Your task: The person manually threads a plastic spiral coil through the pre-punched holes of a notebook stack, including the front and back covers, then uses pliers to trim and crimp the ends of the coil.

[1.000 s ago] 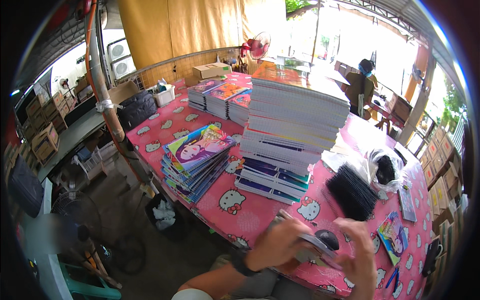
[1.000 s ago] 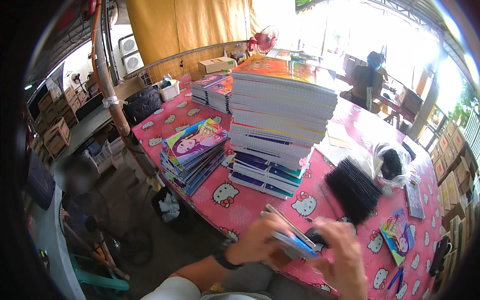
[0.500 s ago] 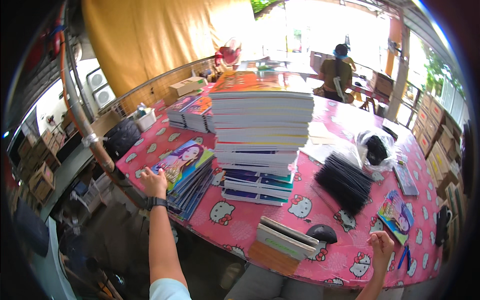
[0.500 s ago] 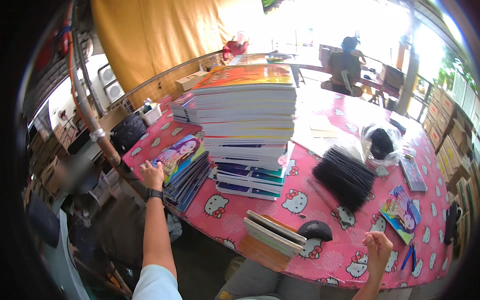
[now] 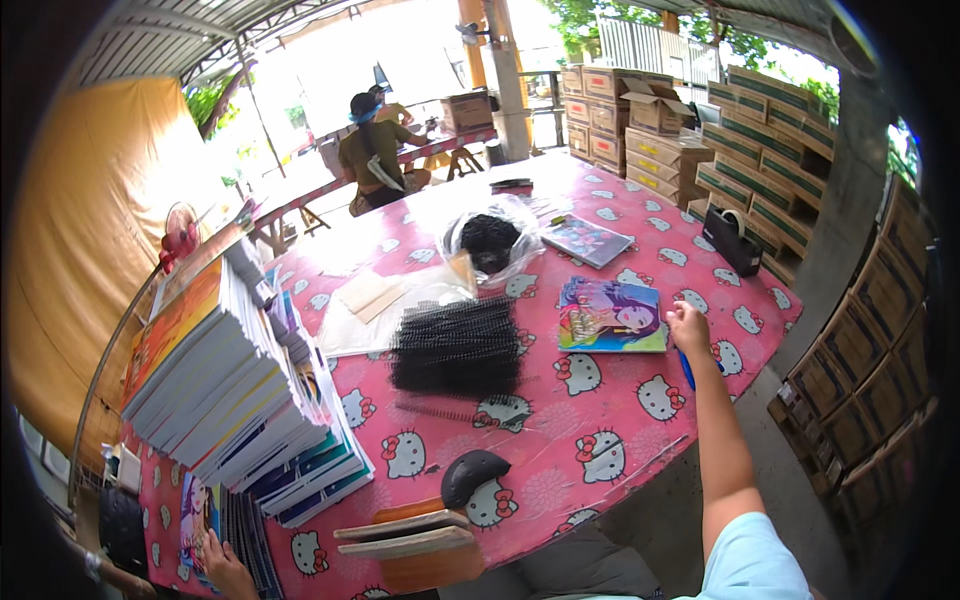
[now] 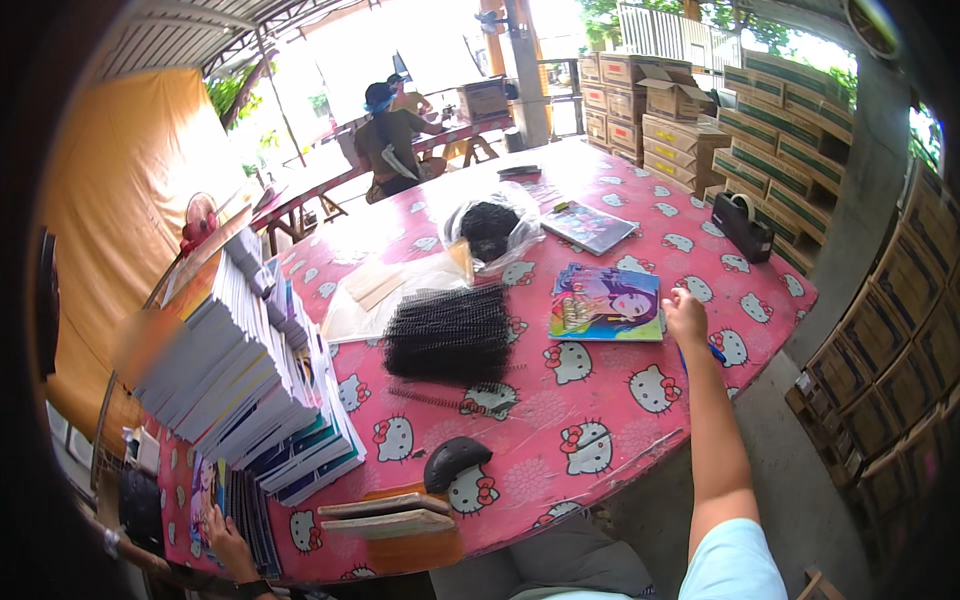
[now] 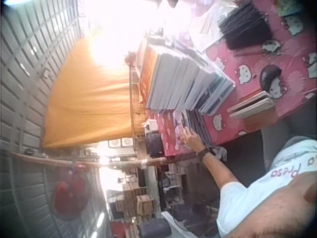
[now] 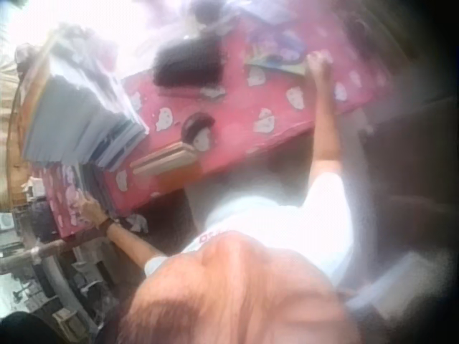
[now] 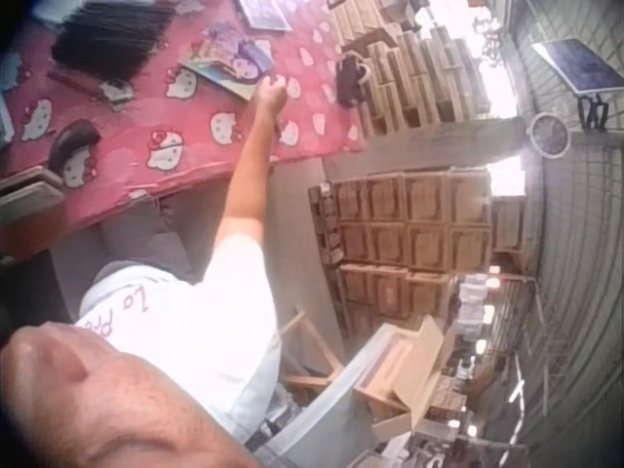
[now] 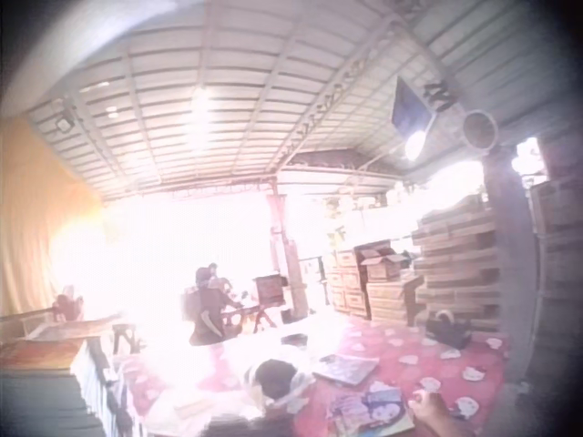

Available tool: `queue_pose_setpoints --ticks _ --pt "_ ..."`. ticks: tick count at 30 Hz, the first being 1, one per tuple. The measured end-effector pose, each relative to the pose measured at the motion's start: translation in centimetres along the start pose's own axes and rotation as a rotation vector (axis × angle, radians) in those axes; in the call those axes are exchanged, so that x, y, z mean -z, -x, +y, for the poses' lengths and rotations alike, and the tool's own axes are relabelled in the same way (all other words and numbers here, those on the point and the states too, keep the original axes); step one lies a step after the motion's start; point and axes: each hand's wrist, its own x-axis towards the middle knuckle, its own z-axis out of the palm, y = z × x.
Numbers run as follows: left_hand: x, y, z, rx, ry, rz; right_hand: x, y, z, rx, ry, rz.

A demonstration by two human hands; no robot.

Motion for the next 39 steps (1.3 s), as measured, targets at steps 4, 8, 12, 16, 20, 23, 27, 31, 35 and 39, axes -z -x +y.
queue_pose_setpoints --ticks 4,8,12,16,20,23,27,31,35,39 --pt "2.6 1.0 1.7 -0.175 0.016 0.319 -1.8 -0.3 -4.1 -0.171 0.247 -0.252" --pt "5.4 2.8 8.3 -0.169 0.142 0.476 -2.5 -2.4 -1.5 -0.231 0.255 -0.343" --pt "9.4 5.1 15.9 -0.231 0.289 0.483 -2.0 -3.8 -0.6 -0.147 0.240 -0.160" --pt "10.2 6.7 19.5 -0.375 0.725 0.569 2.5 -1.4 -7.9 0.138 -0.657 -0.334" --pt "9.7 6.9 28.2 -0.243 1.501 0.152 11.8 8.7 -17.0 0.331 -0.968 -0.431" --pt "9.8 6.6 32.3 -0.138 1.734 -0.105 12.3 15.3 -20.5 0.370 -1.138 -0.493" --pt "8.5 7.3 27.6 -0.085 2.120 -0.371 10.8 21.9 -24.2 0.353 -1.437 -0.706" --pt "10.6 5.9 25.5 -0.108 1.829 -0.094 7.2 24.9 -24.6 0.311 -1.277 -1.004" --pt "8.5 4.6 22.0 -0.310 1.785 -0.197 5.0 25.9 -23.7 0.615 -1.027 -0.977" --pt "7.3 4.9 20.5 -0.258 1.795 -0.238 5.2 25.9 -23.9 0.793 -0.970 -0.933"
